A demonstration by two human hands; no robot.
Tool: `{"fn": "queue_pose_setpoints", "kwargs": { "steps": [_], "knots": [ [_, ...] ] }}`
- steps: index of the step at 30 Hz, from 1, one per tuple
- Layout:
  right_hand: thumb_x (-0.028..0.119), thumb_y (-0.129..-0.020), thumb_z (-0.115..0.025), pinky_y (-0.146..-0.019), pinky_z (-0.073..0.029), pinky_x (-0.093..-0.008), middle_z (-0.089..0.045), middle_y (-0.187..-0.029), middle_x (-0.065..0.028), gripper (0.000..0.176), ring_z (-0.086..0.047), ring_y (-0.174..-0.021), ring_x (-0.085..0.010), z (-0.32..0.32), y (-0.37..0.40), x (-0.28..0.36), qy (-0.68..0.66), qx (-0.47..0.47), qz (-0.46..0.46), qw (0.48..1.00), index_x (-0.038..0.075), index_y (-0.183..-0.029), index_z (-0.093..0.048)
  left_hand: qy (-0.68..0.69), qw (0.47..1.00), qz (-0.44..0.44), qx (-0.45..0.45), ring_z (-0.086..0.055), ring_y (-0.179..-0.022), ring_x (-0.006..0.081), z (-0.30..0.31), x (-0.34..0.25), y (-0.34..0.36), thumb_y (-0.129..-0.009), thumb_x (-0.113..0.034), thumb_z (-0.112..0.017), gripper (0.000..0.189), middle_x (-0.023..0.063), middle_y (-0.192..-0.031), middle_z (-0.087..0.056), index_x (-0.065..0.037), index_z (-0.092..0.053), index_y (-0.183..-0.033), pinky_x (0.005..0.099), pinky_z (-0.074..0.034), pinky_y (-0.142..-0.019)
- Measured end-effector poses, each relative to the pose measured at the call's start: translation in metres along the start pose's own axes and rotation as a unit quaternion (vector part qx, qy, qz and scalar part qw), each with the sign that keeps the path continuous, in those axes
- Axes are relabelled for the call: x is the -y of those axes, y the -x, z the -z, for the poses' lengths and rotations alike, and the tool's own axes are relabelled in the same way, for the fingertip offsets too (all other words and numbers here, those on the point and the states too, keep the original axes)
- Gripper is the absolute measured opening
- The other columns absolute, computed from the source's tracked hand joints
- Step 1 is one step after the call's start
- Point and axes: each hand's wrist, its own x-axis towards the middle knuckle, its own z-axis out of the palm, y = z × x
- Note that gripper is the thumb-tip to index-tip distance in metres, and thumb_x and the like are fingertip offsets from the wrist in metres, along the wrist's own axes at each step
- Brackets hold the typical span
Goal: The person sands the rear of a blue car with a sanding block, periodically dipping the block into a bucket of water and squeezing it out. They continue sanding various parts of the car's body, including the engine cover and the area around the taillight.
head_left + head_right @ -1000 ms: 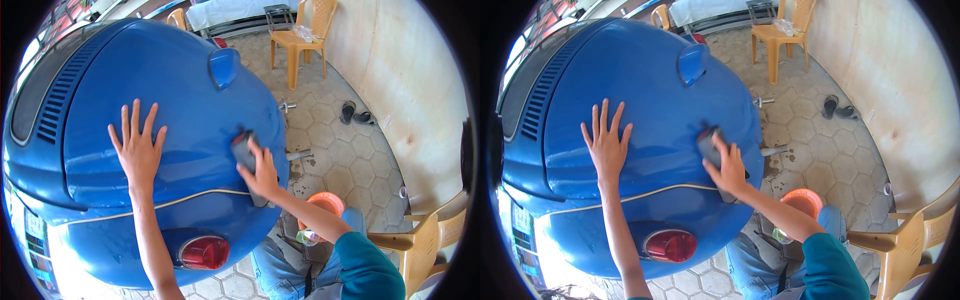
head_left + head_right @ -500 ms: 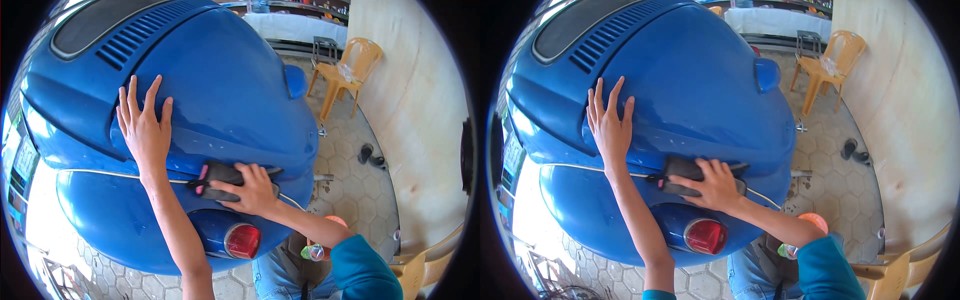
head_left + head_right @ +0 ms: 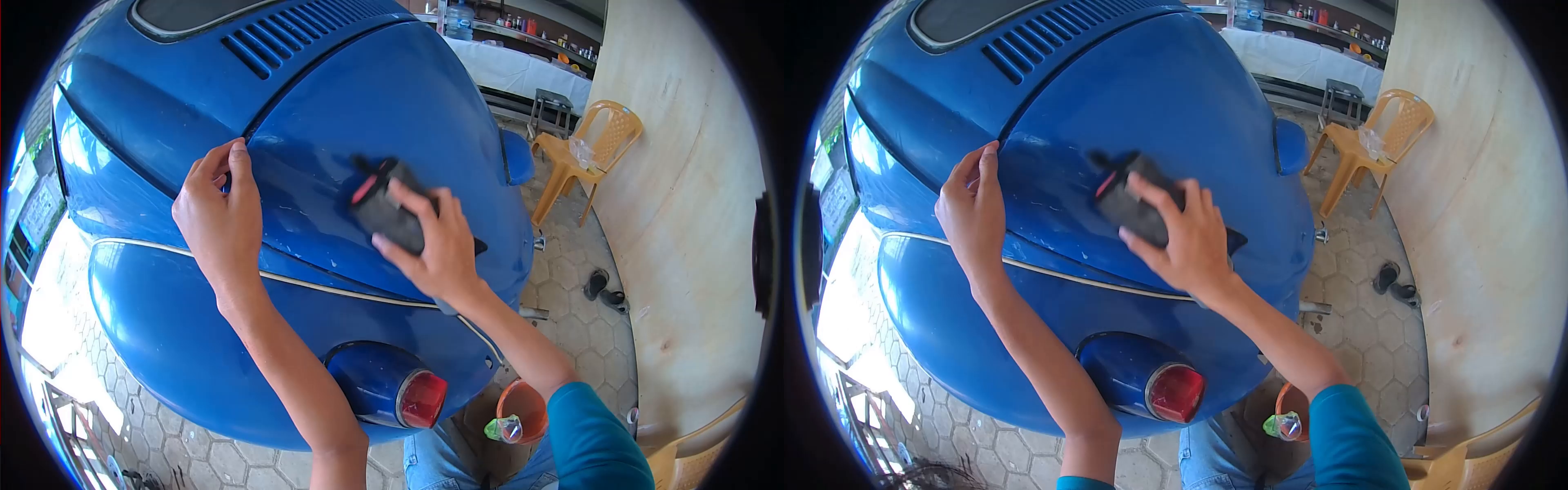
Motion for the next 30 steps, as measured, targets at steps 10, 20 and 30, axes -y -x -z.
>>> {"fn": "queue_pose_setpoints", "kwargs": {
  "steps": [10, 20, 30],
  "knots": [
    [0.041, -0.082, -0.082, -0.079, -0.048, -0.0475, -0.055, -0.119, -0.0195, 0.066, -0.056, -0.100, -0.0357, 0.008, 0.032, -0.032, -0.018, 0.014, 0.026, 0.999, 0.031, -0.143, -0.058, 0.166, 0.981, 0.087, 0.054, -0.061, -0.073, 0.0104, 0.016, 0.019, -0.005, -0.098, -0.026, -0.065, 0.028, 0.0064, -0.091, -0.077, -0.009, -0.082, -0.111, 0.0265, -0.045, -0.064],
    [0.038, -0.093, -0.074, -0.087, -0.050, -0.0464, -0.053, -0.117, -0.0202, 0.070, -0.056, -0.104, -0.0353, 0.018, 0.078, -0.039, -0.130, -0.088, -0.194, 0.968, 0.015, -0.153, -0.046, -0.004, 0.958, -0.260, 0.118, -0.047, -0.141, 0.0335, -0.066, -0.024, 0.037, -0.092, -0.020, -0.066, 0.033, 0.0125, -0.144, -0.056, -0.017, -0.076, -0.123, 0.0486, -0.037, -0.118],
    [0.045, -0.096, -0.069, -0.087, -0.050, -0.0455, -0.051, -0.114, -0.0193, 0.071, -0.054, -0.103, -0.0335, 0.027, 0.080, -0.064, -0.034, -0.092, -0.258, 0.961, 0.020, -0.157, -0.043, -0.171, 0.897, -0.370, 0.170, -0.025, -0.157, 0.0267, -0.111, -0.028, 0.082, -0.099, -0.034, -0.061, 0.045, 0.0033, -0.163, -0.041, -0.034, -0.061, -0.144, 0.0592, -0.010, -0.128]
  ]
}}
